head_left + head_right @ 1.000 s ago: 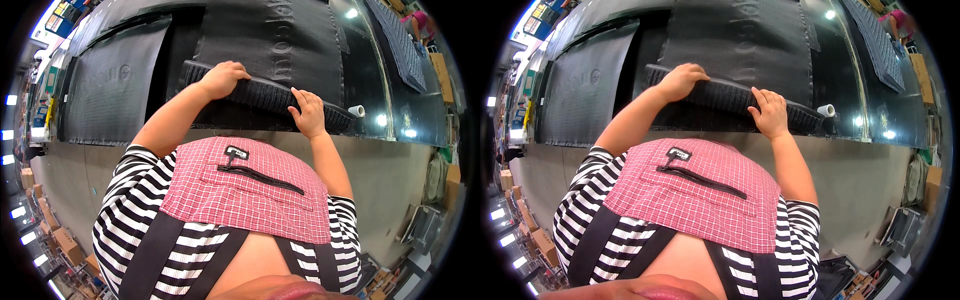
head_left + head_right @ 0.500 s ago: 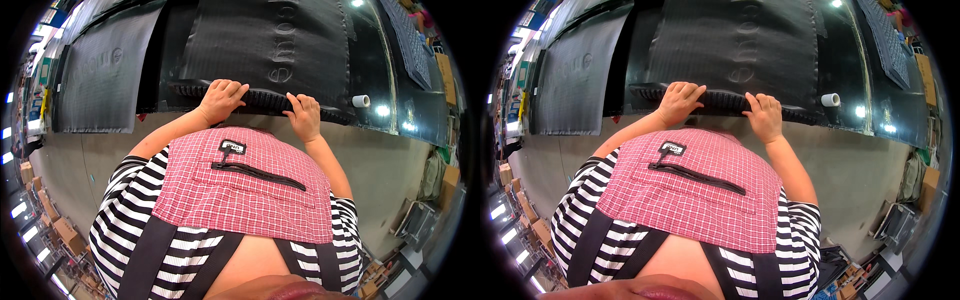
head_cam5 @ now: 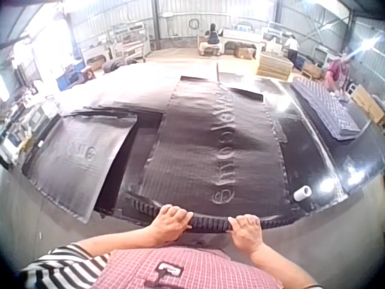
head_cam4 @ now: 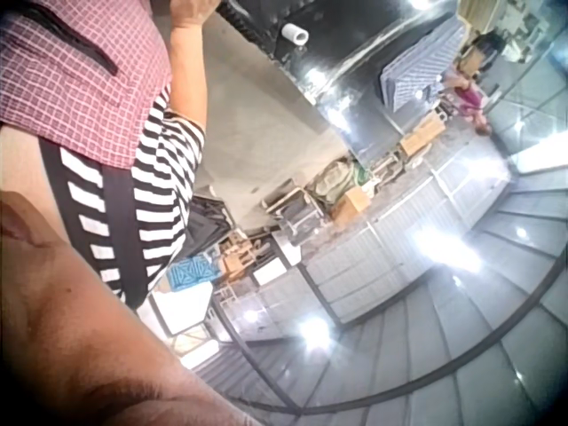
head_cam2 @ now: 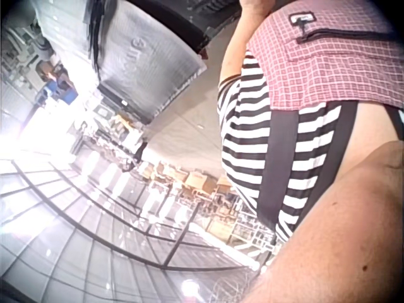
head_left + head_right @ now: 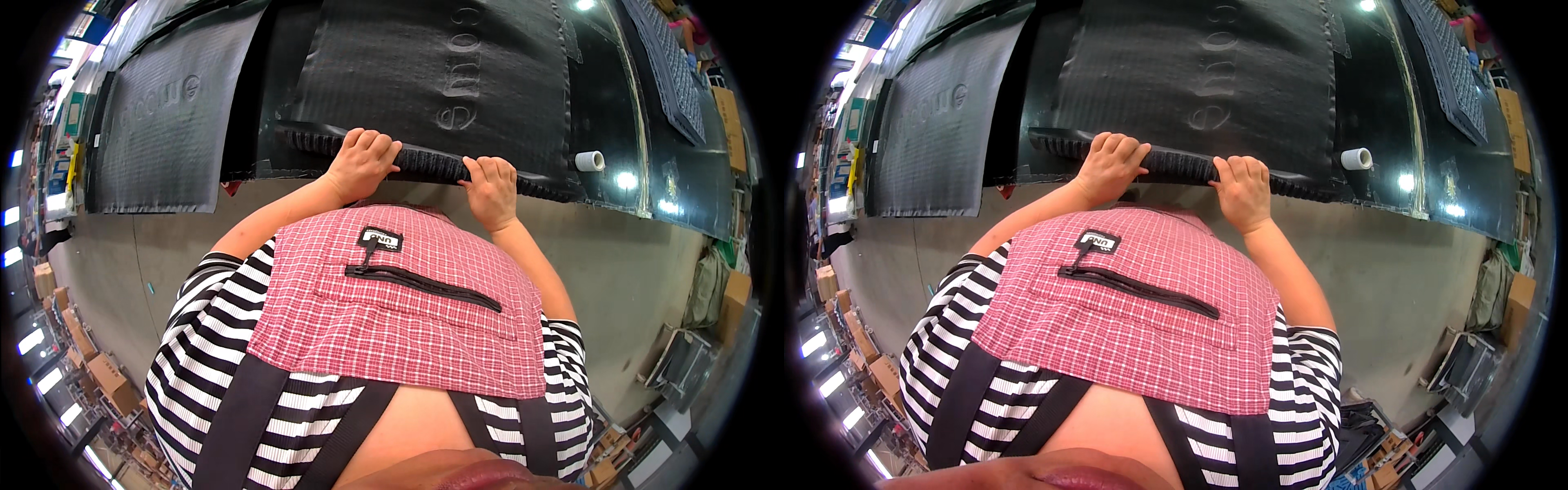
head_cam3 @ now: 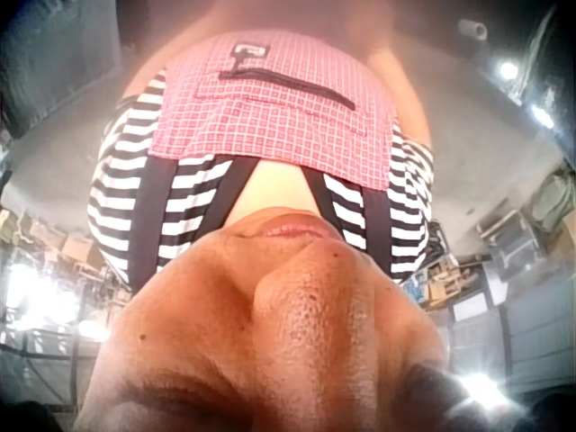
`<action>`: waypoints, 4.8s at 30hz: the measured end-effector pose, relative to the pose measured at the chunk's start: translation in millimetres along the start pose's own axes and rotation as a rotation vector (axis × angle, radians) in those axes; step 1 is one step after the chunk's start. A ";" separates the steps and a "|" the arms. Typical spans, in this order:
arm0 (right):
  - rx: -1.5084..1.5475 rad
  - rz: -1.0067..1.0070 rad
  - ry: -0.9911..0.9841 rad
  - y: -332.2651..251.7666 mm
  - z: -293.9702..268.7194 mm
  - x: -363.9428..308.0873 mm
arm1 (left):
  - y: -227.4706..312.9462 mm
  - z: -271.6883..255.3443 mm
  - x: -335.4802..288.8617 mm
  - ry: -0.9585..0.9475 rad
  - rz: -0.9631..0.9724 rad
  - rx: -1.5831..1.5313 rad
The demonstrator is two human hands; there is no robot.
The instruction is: The person rolls up black rubber floor mats on a workbench using a yellow-handled roller tool. They secure the rolled mats with white tape and stack them on the table. The person handles multiple mats sequentially, applying glue to the roller at the start.
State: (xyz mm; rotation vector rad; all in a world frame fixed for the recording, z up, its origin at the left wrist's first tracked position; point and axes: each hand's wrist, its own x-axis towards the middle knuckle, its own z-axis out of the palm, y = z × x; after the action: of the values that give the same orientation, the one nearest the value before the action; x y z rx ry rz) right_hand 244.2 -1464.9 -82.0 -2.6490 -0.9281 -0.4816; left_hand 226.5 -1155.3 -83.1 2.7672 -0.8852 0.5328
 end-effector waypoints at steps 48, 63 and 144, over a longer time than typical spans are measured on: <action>0.419 0.124 -0.244 49.7 -20.5 41.9 | -13.6 -15.7 52.5 -0.458 -0.317 -0.072; -0.009 0.361 -0.458 70.3 -28.9 30.3 | -31.7 -29.9 66.2 -0.637 -0.364 -0.321; 0.391 0.348 -0.075 164.5 -20.0 48.1 | -126.8 -20.5 82.4 -0.361 -0.205 -0.206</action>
State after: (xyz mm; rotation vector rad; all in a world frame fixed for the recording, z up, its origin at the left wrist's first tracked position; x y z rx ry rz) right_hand 381.0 -1569.5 -71.1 -2.4039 -0.4974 -0.1036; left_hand 358.0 -1090.5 -40.7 2.7579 -0.6631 -0.0917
